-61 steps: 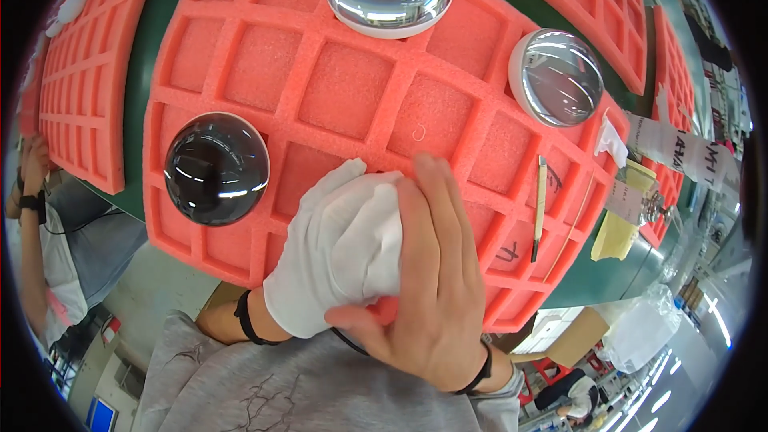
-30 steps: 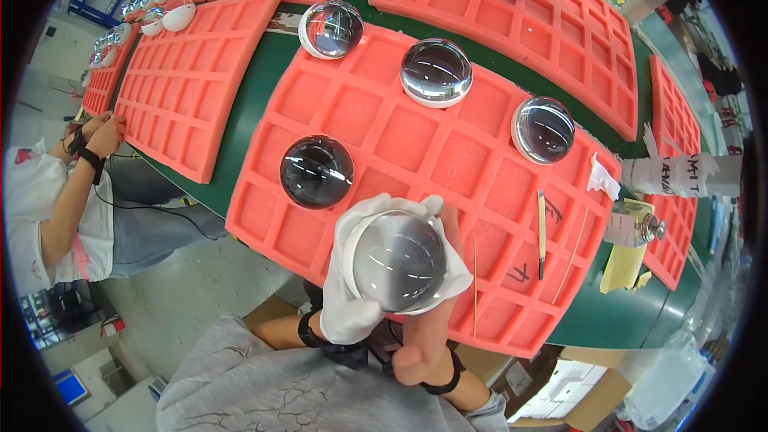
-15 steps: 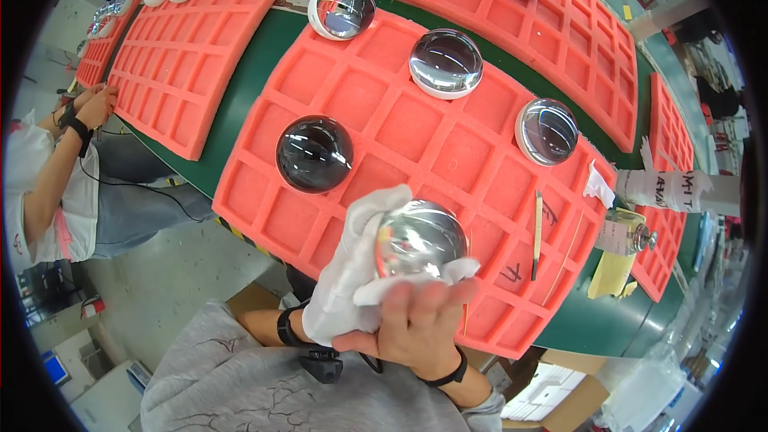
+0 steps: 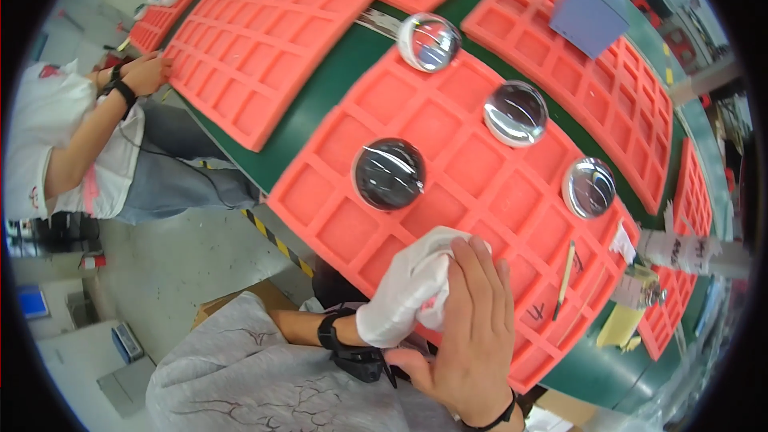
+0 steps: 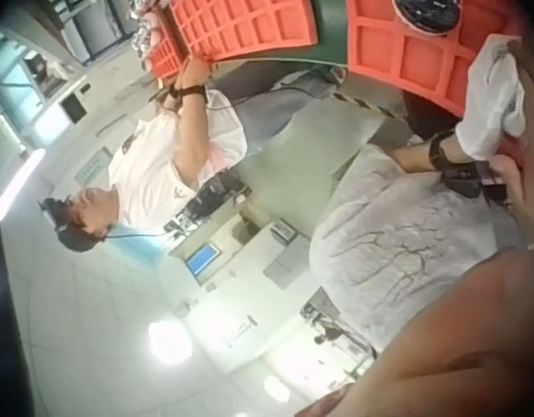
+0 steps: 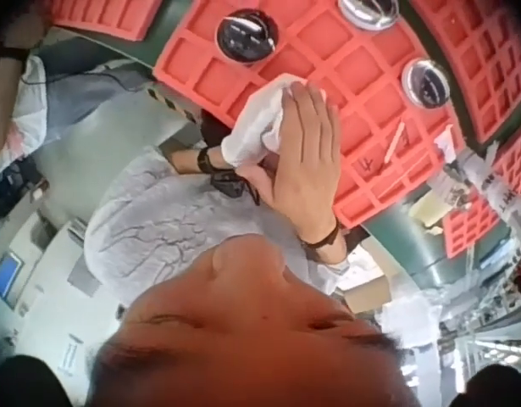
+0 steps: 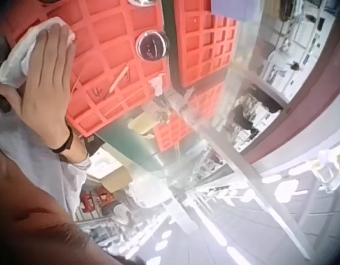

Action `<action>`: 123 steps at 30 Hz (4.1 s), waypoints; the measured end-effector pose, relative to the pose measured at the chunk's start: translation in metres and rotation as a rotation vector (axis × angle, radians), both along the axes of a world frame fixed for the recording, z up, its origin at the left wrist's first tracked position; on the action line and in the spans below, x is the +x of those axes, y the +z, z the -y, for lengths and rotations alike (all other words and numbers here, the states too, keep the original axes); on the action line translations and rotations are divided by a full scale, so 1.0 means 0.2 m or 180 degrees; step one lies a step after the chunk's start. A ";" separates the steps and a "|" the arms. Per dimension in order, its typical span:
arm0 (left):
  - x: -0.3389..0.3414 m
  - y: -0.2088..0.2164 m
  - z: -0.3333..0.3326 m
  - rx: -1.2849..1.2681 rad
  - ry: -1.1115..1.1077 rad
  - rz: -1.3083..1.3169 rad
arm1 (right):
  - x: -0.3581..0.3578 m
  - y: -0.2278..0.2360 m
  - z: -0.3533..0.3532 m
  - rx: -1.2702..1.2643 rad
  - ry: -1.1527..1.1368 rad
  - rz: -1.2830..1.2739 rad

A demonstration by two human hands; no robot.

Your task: The person uses a wooden stick to apply a small sticker to a camera dome, wipes it with a cloth, and returns it to the tray. They then pick up a different camera dome, wipe it thoroughly with a cloth, and place it back into the tray.

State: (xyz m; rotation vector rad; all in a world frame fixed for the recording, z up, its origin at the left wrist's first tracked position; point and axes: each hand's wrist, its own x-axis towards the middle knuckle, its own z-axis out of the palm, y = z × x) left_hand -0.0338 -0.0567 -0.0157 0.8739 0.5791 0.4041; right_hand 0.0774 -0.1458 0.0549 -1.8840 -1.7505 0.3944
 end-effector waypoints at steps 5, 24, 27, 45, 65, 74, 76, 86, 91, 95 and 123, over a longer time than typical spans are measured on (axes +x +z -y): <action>0.04 0.12 0.02 -0.1028 0.0002 0.0922 | 0.04 0.06 0.06 -0.0079 0.0068 -0.0752; -0.01 0.12 0.09 -0.2795 0.0661 0.2512 | -0.27 -0.14 0.09 0.1040 -0.0914 -0.0246; 0.03 0.15 0.04 -0.3292 0.0546 0.2775 | -0.30 -0.22 0.08 0.1124 -0.0987 -0.0485; 0.09 0.16 0.10 0.0237 0.0259 0.0636 | -0.17 -0.15 0.12 0.0859 -0.1239 0.0137; 0.10 0.16 -0.04 0.0155 -0.0057 -0.0043 | 0.18 -0.14 0.33 0.0104 -0.0193 -0.1832; 0.21 0.13 -0.18 0.3951 -0.0250 0.0053 | 0.34 -0.14 0.54 0.0418 -0.1250 -0.1092; 0.23 0.12 -0.19 0.4125 -0.0251 0.0041 | 0.39 -0.14 0.62 0.0776 -0.2337 -0.0219; 0.32 0.06 -0.23 0.4718 -0.1167 0.0099 | 0.83 -0.30 1.24 0.0984 -0.4933 -0.0279; 0.30 0.05 -0.21 0.4418 -0.1144 0.0250 | 0.96 -0.29 1.51 0.0158 -0.5137 0.0185; 0.30 0.06 -0.20 0.4021 -0.1223 0.0296 | 1.00 -0.33 1.53 -0.0146 -0.4271 0.0754; 0.16 0.32 0.01 0.1593 -0.1669 -0.0444 | 0.36 0.06 0.42 -0.0299 -0.1894 -0.3951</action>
